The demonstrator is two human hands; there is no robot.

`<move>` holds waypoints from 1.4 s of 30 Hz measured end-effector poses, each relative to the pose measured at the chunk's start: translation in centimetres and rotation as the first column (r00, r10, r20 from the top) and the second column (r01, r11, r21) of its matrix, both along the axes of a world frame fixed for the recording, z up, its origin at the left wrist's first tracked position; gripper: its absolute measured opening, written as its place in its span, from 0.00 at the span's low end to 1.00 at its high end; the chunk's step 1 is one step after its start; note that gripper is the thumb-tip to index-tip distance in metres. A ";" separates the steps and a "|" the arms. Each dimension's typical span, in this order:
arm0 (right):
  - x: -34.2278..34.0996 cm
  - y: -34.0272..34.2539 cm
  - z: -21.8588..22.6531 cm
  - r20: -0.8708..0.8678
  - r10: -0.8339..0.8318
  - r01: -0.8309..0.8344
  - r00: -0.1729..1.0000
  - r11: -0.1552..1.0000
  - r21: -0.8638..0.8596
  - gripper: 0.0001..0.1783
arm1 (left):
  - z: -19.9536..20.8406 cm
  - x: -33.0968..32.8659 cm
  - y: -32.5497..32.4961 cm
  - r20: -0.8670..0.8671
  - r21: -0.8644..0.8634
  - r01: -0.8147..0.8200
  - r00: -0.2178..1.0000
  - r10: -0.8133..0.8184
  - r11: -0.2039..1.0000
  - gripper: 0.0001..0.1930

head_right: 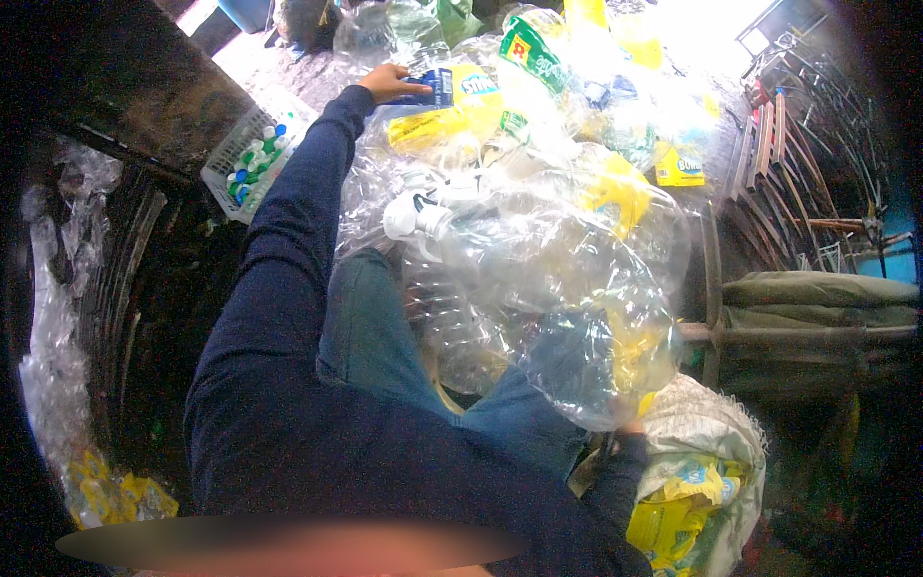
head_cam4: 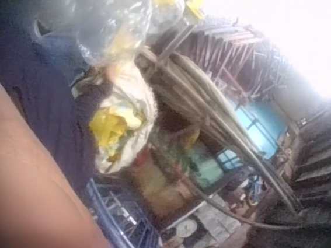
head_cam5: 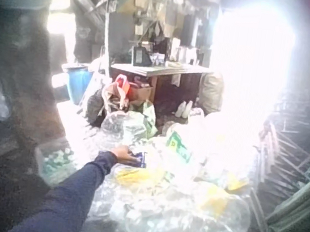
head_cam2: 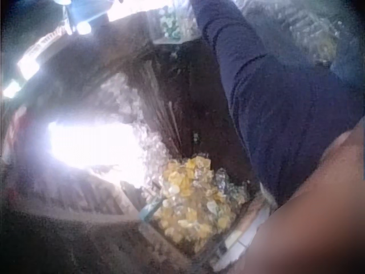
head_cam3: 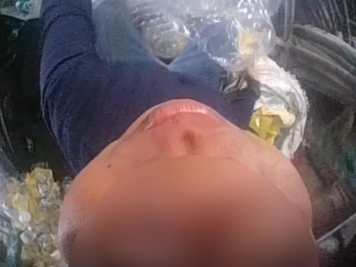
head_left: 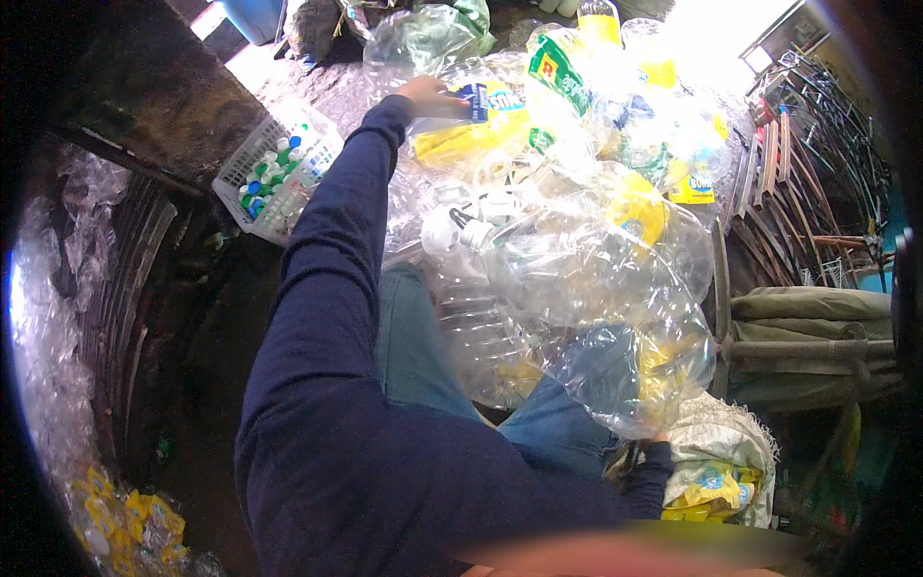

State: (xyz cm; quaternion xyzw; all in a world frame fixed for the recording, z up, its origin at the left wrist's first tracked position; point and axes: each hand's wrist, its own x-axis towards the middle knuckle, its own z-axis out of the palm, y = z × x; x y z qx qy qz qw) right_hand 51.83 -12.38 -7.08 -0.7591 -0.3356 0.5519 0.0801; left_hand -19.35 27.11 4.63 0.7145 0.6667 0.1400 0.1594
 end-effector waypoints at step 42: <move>-47.1 13.8 22.0 0.237 0.782 -0.225 0.577 -0.127 0.966 0.25 | 8.3 11.5 -37.0 0.747 0.333 -0.444 0.662 0.054 0.832 0.10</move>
